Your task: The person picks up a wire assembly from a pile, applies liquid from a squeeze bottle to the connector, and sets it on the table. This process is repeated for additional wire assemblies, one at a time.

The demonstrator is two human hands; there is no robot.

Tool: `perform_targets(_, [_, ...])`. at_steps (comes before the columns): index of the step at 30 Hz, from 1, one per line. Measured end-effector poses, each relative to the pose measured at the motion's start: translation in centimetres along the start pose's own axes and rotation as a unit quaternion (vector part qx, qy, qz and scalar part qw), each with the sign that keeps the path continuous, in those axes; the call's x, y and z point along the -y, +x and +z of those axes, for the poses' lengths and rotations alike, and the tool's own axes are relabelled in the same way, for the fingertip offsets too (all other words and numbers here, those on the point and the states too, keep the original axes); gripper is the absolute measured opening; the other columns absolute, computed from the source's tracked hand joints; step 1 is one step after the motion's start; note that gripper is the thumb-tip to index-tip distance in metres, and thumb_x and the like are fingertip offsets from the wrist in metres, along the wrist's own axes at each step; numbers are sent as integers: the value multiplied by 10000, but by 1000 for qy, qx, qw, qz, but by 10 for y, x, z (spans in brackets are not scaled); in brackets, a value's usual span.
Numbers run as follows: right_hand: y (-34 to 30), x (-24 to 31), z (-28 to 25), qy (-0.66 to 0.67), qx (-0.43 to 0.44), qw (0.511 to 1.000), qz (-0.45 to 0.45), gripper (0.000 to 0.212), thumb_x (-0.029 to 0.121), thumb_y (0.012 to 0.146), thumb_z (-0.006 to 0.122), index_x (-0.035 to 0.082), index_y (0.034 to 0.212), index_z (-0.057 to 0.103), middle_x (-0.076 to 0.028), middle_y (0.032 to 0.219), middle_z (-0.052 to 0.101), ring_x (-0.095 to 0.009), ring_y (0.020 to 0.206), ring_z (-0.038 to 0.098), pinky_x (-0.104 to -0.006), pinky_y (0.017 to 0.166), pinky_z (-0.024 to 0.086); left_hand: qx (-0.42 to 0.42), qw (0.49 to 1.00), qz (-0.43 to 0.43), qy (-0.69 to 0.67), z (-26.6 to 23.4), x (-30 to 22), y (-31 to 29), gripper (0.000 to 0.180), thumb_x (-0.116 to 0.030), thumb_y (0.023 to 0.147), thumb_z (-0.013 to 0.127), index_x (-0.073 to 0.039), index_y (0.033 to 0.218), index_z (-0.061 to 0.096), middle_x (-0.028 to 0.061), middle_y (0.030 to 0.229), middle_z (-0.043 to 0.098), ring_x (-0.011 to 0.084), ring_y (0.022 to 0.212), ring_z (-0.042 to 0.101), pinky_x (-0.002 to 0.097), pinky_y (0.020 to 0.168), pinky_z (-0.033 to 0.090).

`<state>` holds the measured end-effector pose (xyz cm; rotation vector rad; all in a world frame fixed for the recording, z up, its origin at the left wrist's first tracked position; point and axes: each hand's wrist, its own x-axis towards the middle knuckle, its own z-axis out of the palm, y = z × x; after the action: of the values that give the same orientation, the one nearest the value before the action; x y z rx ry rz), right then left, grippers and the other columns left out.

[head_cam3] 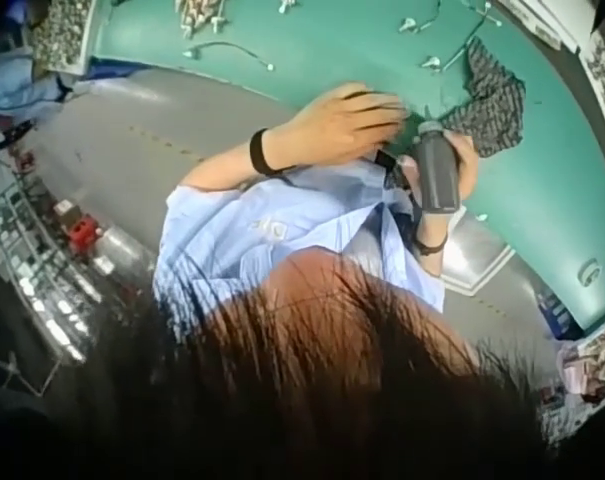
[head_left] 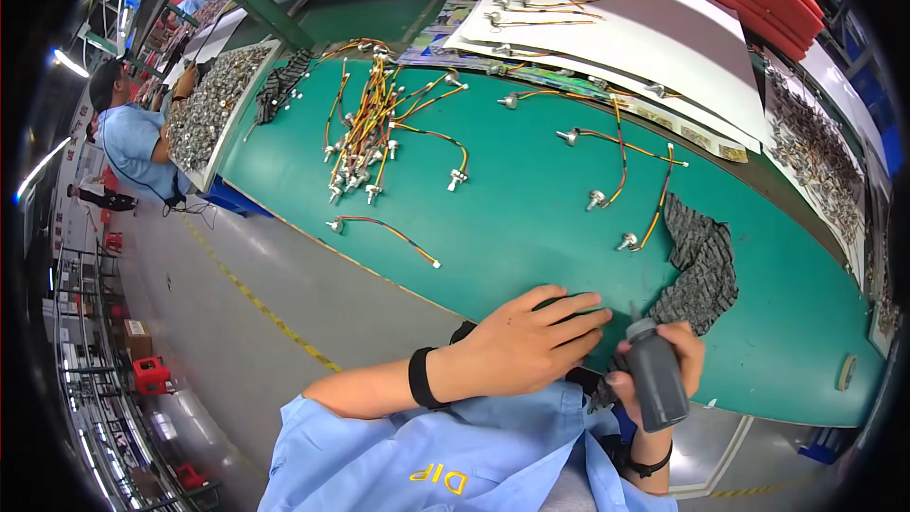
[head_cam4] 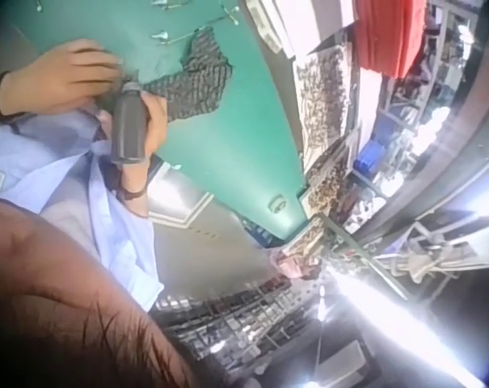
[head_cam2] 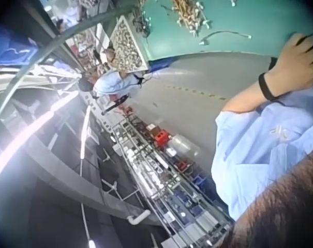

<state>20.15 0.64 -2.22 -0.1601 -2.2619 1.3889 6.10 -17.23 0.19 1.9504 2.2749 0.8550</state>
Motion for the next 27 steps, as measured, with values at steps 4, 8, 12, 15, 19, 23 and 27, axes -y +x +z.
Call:
perform_targets(4, [5,-1,4,-59,-65,996,-24,652,380,760,819,21,1172,463,-137,1001,641,-200,853,577,-325,785,454,-58,993,-69,76,-33,37,-12,327,-143,775,703,-45,1079,632,115,1147,614,265,1072,579,424,899,443])
perform_targets(8, [9,3,5,-48,-88,994,34,625,372,793,784,20,1193,458,-133,1005,645,-198,925,574,-305,856,432,-154,951,-235,128,-67,90,-18,309,-84,787,691,7,1067,595,146,980,595,346,920,553,431,797,451])
perform_targets(12, [21,6,4,9,-121,988,98,604,346,803,771,10,1205,471,-124,1023,629,-183,969,562,-297,882,425,-149,936,-297,113,-68,105,-20,309,-62,797,683,24,1074,577,153,927,594,353,887,545,423,776,451])
perform_targets(15, [23,2,-5,28,-138,985,97,562,327,814,757,4,1193,498,-117,1042,602,-180,970,563,-293,881,425,-148,931,-314,112,-77,105,-26,295,-58,802,675,25,1069,580,154,909,596,347,879,546,420,772,450])
perform_targets(19, [28,-8,-20,1,-184,978,99,545,277,795,779,-7,1176,511,-72,1046,529,-173,918,510,-295,843,423,-145,920,-329,157,-97,112,-47,249,-56,807,666,14,1037,601,148,900,601,336,870,550,419,770,449])
perform_targets(23, [32,-15,-25,54,-233,967,83,526,313,821,741,-17,1162,515,-77,1051,522,-175,890,521,-301,827,432,-139,905,-348,200,-107,114,-62,183,-57,808,663,0,977,624,135,908,605,330,863,551,412,765,448])
perform_targets(27, [24,-30,-30,-45,-299,953,37,553,380,845,709,-10,1181,505,-75,991,537,-153,795,557,-254,711,466,-132,895,-367,219,-112,121,-65,151,-63,803,669,-11,942,638,128,906,604,324,854,546,403,763,445])
